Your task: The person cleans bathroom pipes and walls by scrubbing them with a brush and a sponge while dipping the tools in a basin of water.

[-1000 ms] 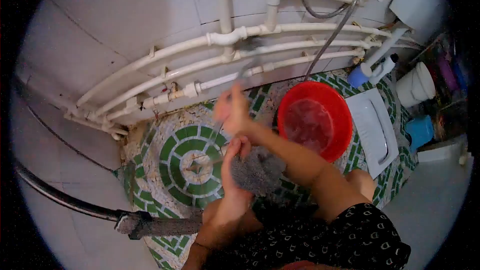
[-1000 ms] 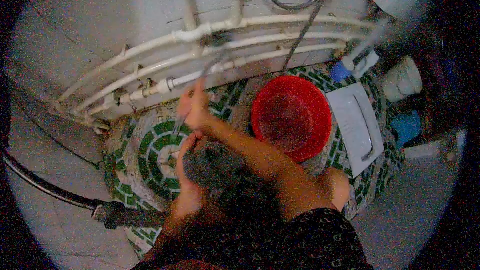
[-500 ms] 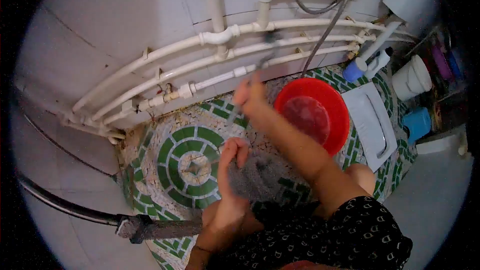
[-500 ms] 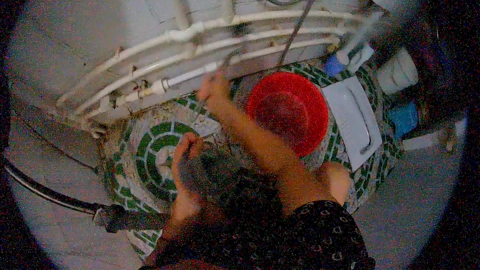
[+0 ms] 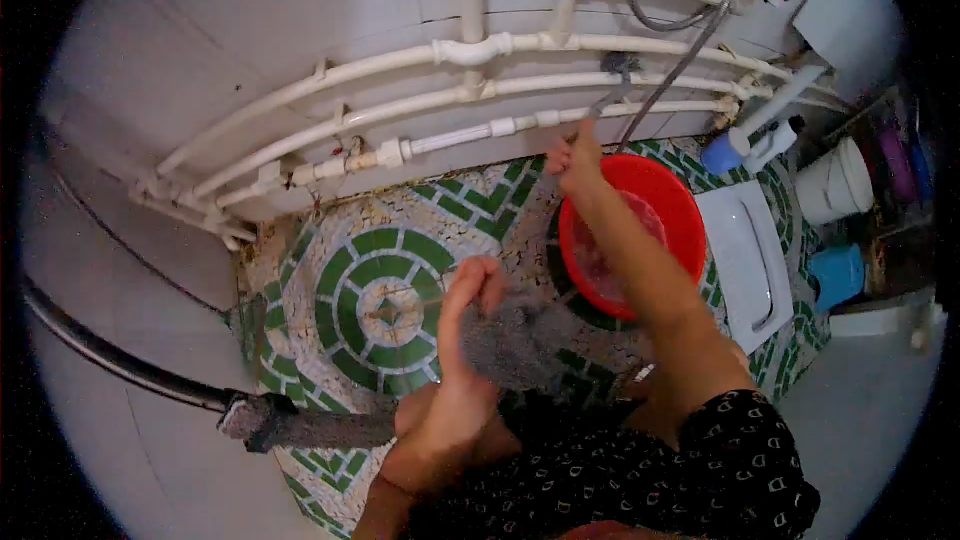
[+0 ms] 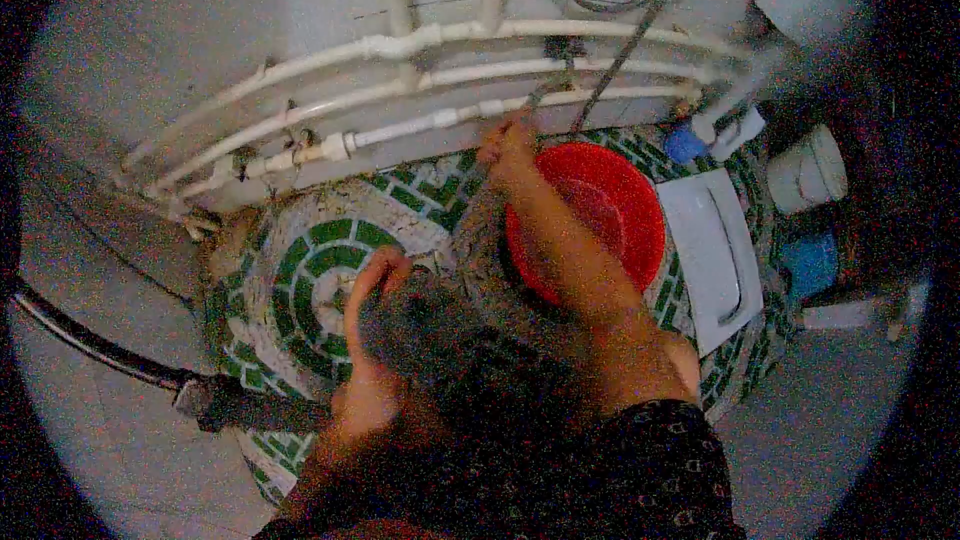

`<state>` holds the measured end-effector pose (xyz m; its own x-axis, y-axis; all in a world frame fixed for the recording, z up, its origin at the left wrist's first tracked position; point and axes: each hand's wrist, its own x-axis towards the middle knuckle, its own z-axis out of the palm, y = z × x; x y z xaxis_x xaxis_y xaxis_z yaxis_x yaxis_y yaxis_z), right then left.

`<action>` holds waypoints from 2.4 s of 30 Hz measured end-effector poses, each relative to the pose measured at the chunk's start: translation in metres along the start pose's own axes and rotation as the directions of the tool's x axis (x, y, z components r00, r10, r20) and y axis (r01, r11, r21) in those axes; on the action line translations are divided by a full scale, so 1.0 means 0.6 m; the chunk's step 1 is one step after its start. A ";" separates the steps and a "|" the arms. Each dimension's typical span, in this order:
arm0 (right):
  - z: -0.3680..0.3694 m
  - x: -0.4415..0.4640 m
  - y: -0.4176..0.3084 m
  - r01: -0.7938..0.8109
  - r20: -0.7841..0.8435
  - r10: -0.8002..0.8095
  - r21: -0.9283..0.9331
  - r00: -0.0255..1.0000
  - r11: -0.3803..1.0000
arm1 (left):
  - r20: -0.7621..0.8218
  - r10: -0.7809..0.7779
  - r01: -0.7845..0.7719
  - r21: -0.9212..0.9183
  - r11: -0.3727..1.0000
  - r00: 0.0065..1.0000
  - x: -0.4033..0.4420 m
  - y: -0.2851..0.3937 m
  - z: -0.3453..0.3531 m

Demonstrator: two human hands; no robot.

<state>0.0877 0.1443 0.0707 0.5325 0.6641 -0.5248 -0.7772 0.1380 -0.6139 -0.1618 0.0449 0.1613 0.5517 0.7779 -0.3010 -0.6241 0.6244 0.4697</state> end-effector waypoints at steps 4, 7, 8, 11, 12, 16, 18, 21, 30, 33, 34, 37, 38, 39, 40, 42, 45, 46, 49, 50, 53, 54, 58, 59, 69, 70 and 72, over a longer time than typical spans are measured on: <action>-0.124 -0.014 -0.021 0.177 -0.003 -0.224 -0.603 0.975 0.778 | 0.049 -0.080 0.085 -0.107 0.991 0.996 0.000 0.000 -0.030; -0.202 -0.025 -0.096 0.324 0.147 -0.388 -0.837 0.910 0.441 | -0.012 -0.044 0.043 -0.052 0.998 0.999 -0.007 -0.007 -0.020; -0.250 0.006 -0.125 0.392 0.239 -0.418 -0.858 0.876 0.331 | -0.050 0.019 -0.018 0.025 1.000 0.999 -0.005 -0.017 -0.020; -0.291 -0.016 -0.173 0.346 0.273 -0.486 -0.936 0.830 0.066 | -0.079 -0.038 0.035 -0.039 0.999 0.996 -0.014 -0.005 -0.003; -0.287 -0.045 -0.181 0.347 0.345 -0.482 -0.934 0.805 -0.089 | -0.067 -0.101 0.093 -0.110 0.990 0.993 -0.019 0.003 0.006; -0.219 -0.093 -0.183 0.233 0.562 -0.517 -0.790 0.646 -0.567 | -0.025 -0.140 0.134 -0.180 0.974 0.990 -0.016 0.005 0.017; -0.158 -0.082 -0.172 0.184 0.586 -0.512 -0.752 0.628 -0.633 | 0.034 -0.067 0.069 -0.061 0.996 0.997 -0.014 0.000 0.010; -0.081 -0.034 -0.122 0.390 0.686 -0.364 -0.685 0.631 -0.615 | 0.005 -0.089 0.089 -0.078 0.993 0.996 -0.017 -0.005 0.033; -0.185 0.014 -0.208 0.396 0.512 -0.511 -0.859 0.691 -0.325 | -0.013 -0.162 0.158 -0.155 0.975 0.987 0.004 -0.015 0.026; -0.116 0.038 -0.180 0.451 0.695 -0.412 -0.707 0.590 -0.545 | 0.170 -0.256 0.292 -0.235 0.927 0.952 0.044 -0.067 -0.019; -0.108 0.052 -0.188 0.505 0.678 -0.405 -0.731 0.614 -0.459 | 0.088 -0.288 0.301 -0.231 0.925 0.953 0.041 -0.061 -0.005; -0.136 0.032 -0.226 0.327 0.557 -0.457 -0.808 0.693 -0.490 | -0.062 -0.303 0.282 -0.224 0.933 0.951 0.032 -0.044 0.014; -0.154 0.021 -0.232 0.300 0.507 -0.476 -0.843 0.718 -0.446 | -0.042 -0.256 0.241 -0.221 0.945 0.966 0.033 -0.044 0.003; -0.163 0.013 -0.234 0.268 0.451 -0.497 -0.878 0.741 -0.398 | -0.020 -0.212 0.203 -0.213 0.956 0.977 0.034 -0.045 -0.005; -0.138 -0.005 -0.212 0.254 0.530 -0.496 -0.815 0.688 -0.521 | 0.014 -0.211 0.209 -0.216 0.954 0.977 0.037 -0.043 -0.006; -0.060 -0.018 -0.157 0.202 0.516 -0.423 -0.779 0.745 -0.593 | 0.096 -0.227 0.242 -0.213 0.946 0.969 0.044 -0.047 -0.001; -0.082 -0.002 -0.163 0.317 0.545 -0.386 -0.797 0.744 -0.514 | -0.061 -0.323 0.303 -0.217 0.928 0.944 0.046 -0.062 0.015; -0.095 0.012 -0.176 0.395 0.576 -0.383 -0.798 0.722 -0.454 | -0.001 -0.316 0.308 -0.214 0.927 0.949 0.051 -0.062 0.012; -0.200 -0.001 -0.247 0.282 0.548 -0.438 -0.795 0.713 -0.537 | 0.039 -0.239 0.242 -0.155 0.958 0.970 0.042 -0.062 -0.001; -0.246 -0.026 -0.257 0.489 0.720 -0.451 -0.692 0.528 -0.532 | -0.007 -0.159 0.158 -0.086 0.984 0.987 0.036 -0.056 0.008; -0.449 -0.059 -0.260 0.235 0.469 -0.391 -0.825 0.792 -0.514 | -0.071 -0.142 0.135 -0.092 0.987 0.987 0.046 -0.060 -0.004; -0.526 -0.068 -0.247 0.227 0.449 -0.352 -0.823 0.821 -0.521 | -0.083 -0.180 0.169 -0.126 0.977 0.980 0.051 -0.063 -0.014; -0.727 -0.046 -0.158 0.251 0.351 -0.016 -0.700 0.936 -0.668 | -0.138 -0.160 0.155 -0.048 0.987 0.977 0.057 -0.071 -0.013; -0.740 -0.035 -0.153 0.294 0.363 0.057 -0.642 0.930 -0.708 | -0.173 -0.199 0.185 -0.094 0.978 0.965 0.059 -0.070 -0.006; -0.534 -0.134 -0.219 0.097 0.226 -0.029 -0.527 0.974 -0.844 | -0.164 -0.191 0.185 -0.050 0.981 0.968 0.050 -0.062 -0.008; -0.593 -0.110 -0.247 0.076 0.184 -0.016 -0.485 0.983 -0.871 | -0.178 -0.226 0.208 -0.117 0.971 0.958 0.048 -0.063 -0.007; -0.576 -0.117 -0.261 0.106 0.229 -0.024 -0.541 0.973 -0.834 | -0.189 -0.285 0.236 -0.245 0.940 0.940 0.054 -0.062 -0.004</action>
<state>0.2880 -0.1778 0.0001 0.4604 0.8110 -0.3609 0.8864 -0.4423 0.1369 -0.1220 0.0471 0.1325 0.5918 0.5662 -0.5737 -0.5921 0.7883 0.1673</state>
